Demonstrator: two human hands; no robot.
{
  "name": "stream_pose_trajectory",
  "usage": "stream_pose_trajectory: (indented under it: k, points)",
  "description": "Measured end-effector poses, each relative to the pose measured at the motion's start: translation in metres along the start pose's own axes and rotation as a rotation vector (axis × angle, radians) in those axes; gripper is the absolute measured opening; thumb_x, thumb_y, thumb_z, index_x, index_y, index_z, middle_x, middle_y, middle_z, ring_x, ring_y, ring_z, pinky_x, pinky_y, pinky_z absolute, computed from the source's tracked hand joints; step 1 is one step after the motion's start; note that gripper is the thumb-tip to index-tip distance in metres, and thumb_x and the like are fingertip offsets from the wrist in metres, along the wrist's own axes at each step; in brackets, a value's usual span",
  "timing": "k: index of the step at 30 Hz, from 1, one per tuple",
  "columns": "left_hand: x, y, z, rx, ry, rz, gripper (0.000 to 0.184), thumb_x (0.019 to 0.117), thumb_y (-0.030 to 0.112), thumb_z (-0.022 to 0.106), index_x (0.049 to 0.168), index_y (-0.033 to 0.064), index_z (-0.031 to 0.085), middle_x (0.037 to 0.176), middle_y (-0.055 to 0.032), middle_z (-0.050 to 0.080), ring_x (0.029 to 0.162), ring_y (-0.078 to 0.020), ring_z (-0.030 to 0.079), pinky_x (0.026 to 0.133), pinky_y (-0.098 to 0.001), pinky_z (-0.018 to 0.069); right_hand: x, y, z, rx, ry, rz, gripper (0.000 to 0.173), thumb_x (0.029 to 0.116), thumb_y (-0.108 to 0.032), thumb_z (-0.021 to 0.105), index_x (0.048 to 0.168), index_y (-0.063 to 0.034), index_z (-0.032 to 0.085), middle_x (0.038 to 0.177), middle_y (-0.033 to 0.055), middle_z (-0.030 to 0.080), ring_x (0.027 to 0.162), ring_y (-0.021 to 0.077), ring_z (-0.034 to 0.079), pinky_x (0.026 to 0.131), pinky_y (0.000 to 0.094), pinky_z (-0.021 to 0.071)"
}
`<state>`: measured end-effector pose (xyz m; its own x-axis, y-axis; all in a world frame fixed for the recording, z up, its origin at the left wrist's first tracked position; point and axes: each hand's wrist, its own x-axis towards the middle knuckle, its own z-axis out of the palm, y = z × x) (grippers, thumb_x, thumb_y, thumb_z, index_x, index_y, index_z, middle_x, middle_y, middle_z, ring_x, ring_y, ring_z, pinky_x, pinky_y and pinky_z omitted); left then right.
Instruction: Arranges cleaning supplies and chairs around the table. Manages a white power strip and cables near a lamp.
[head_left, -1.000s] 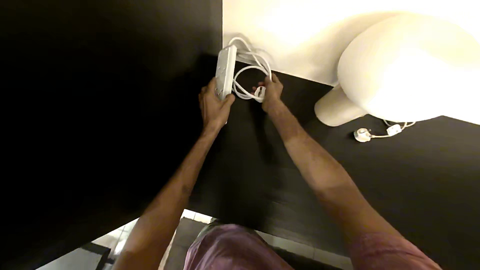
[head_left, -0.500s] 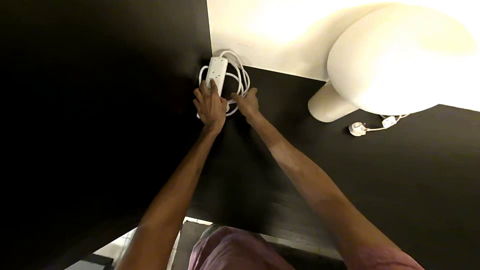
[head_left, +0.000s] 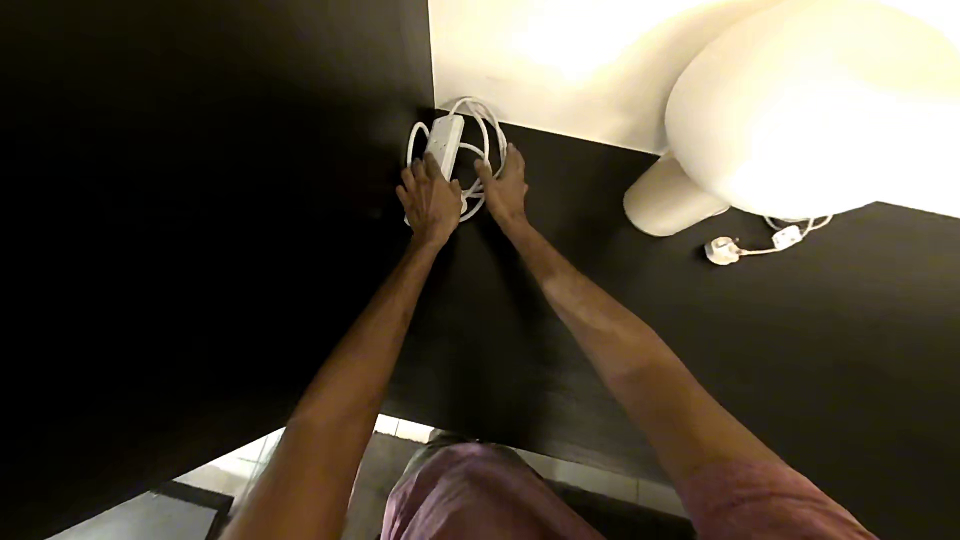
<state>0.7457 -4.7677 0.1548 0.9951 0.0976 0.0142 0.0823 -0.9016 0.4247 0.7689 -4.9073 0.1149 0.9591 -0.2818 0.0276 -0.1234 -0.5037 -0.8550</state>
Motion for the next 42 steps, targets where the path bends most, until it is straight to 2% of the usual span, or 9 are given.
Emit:
stream_pose_trajectory:
  k: [6, 13, 16, 19, 24, 27, 34, 37, 42]
  points:
    - [-0.013, -0.001, 0.001, 0.056, 0.122, 0.011, 0.060, 0.1008, 0.049, 0.055, 0.145, 0.0079, 0.056, 0.153, -0.0197, 0.047, 0.137, -0.0414, 0.045, 0.105, -0.0599, 0.0385, -0.015, -0.006, -0.014, 0.148, 0.141, 0.115, 0.053, 0.1039, -0.024, 0.053, 0.151, -0.0014, 0.045, 0.148, 0.0247, 0.049, 0.131, 0.0335, 0.054, 0.108, 0.0451, 0.0482]
    - [-0.014, 0.003, 0.000, 0.097, -0.022, -0.059, 0.074, 0.1025, 0.056, 0.049, 0.160, 0.0113, 0.034, 0.154, -0.0230, 0.045, 0.140, -0.0475, 0.041, 0.105, -0.0660, 0.0381, -0.009, -0.015, -0.006, -0.069, 0.021, 0.161, 0.086, 0.0879, -0.056, 0.074, 0.152, -0.0055, 0.047, 0.150, 0.0222, 0.047, 0.135, 0.0418, 0.046, 0.107, 0.0572, 0.0446]
    - [-0.003, 0.008, -0.016, 0.014, -0.165, -0.104, 0.093, 0.0941, 0.060, 0.063, 0.161, 0.0067, 0.027, 0.153, -0.0258, 0.044, 0.140, -0.0489, 0.041, 0.104, -0.0694, 0.0380, 0.002, -0.027, -0.004, -0.261, -0.009, 0.213, 0.053, 0.0831, -0.038, 0.077, 0.132, -0.0219, 0.068, 0.147, 0.0157, 0.046, 0.130, 0.0374, 0.050, 0.088, 0.0530, 0.0566]
    - [-0.013, 0.010, -0.033, -0.198, -0.248, -0.104, 0.100, 0.0849, 0.061, 0.075, 0.160, 0.0111, 0.032, 0.144, -0.0260, 0.053, 0.131, -0.0462, 0.051, 0.100, -0.0689, 0.0439, -0.011, -0.028, -0.014, -0.243, 0.016, 0.189, 0.040, 0.0864, -0.020, 0.072, 0.126, -0.0154, 0.070, 0.147, 0.0166, 0.047, 0.128, 0.0359, 0.054, 0.089, 0.0509, 0.0579]
    - [-0.150, -0.012, -0.105, -1.041, -0.512, -0.138, 0.047, 0.1043, 0.035, 0.055, 0.150, 0.0284, 0.047, 0.125, -0.0066, 0.068, 0.096, -0.0204, 0.069, 0.073, -0.0353, 0.0589, -0.118, -0.008, -0.105, -0.078, 0.085, -0.027, 0.040, 0.0943, -0.006, 0.060, 0.134, -0.0097, 0.065, 0.132, 0.0151, 0.062, 0.114, 0.0269, 0.065, 0.094, 0.0456, 0.0573]
    - [-0.209, -0.055, -0.112, -1.530, -0.867, 0.019, 0.054, 0.1001, 0.028, 0.058, 0.151, 0.0186, 0.043, 0.144, -0.0166, 0.057, 0.120, -0.0334, 0.065, 0.092, -0.0470, 0.0603, -0.201, -0.004, -0.182, -0.008, -0.011, -0.201, 0.030, 0.0990, -0.001, 0.057, 0.124, -0.0096, 0.071, 0.119, 0.0099, 0.068, 0.097, 0.0169, 0.068, 0.081, 0.0340, 0.0592]
    - [-0.278, -0.036, -0.103, -1.684, -0.963, 0.161, 0.052, 0.0950, 0.039, 0.071, 0.136, 0.0112, 0.057, 0.125, -0.0152, 0.064, 0.095, -0.0220, 0.070, 0.082, -0.0348, 0.0613, -0.269, -0.031, -0.271, 0.032, -0.236, -0.359, 0.017, 0.1017, -0.017, 0.059, 0.097, -0.0066, 0.072, 0.120, 0.0023, 0.067, 0.102, 0.0121, 0.064, 0.085, 0.0333, 0.0550]
    - [-0.304, -0.045, -0.133, -1.652, -0.871, 0.409, 0.056, 0.0924, 0.041, 0.074, 0.139, 0.0143, 0.058, 0.130, -0.0136, 0.066, 0.105, -0.0227, 0.069, 0.089, -0.0359, 0.0599, -0.301, -0.042, -0.279, 0.444, -0.042, -0.353, 0.012, 0.1010, -0.020, 0.051, 0.105, -0.0141, 0.060, 0.089, -0.0019, 0.069, 0.076, 0.0114, 0.070, 0.072, 0.0331, 0.0633]
    - [-0.325, -0.056, -0.182, -1.537, -0.816, 0.612, 0.059, 0.0929, 0.055, 0.068, 0.137, 0.0159, 0.059, 0.125, -0.0118, 0.065, 0.101, -0.0202, 0.067, 0.085, -0.0320, 0.0582, -0.296, -0.081, -0.265, 0.386, 0.018, -0.577, 0.072, 0.1016, -0.049, 0.055, 0.156, -0.0088, 0.030, 0.158, 0.0042, 0.041, 0.146, 0.0170, 0.039, 0.116, 0.0377, 0.0405]
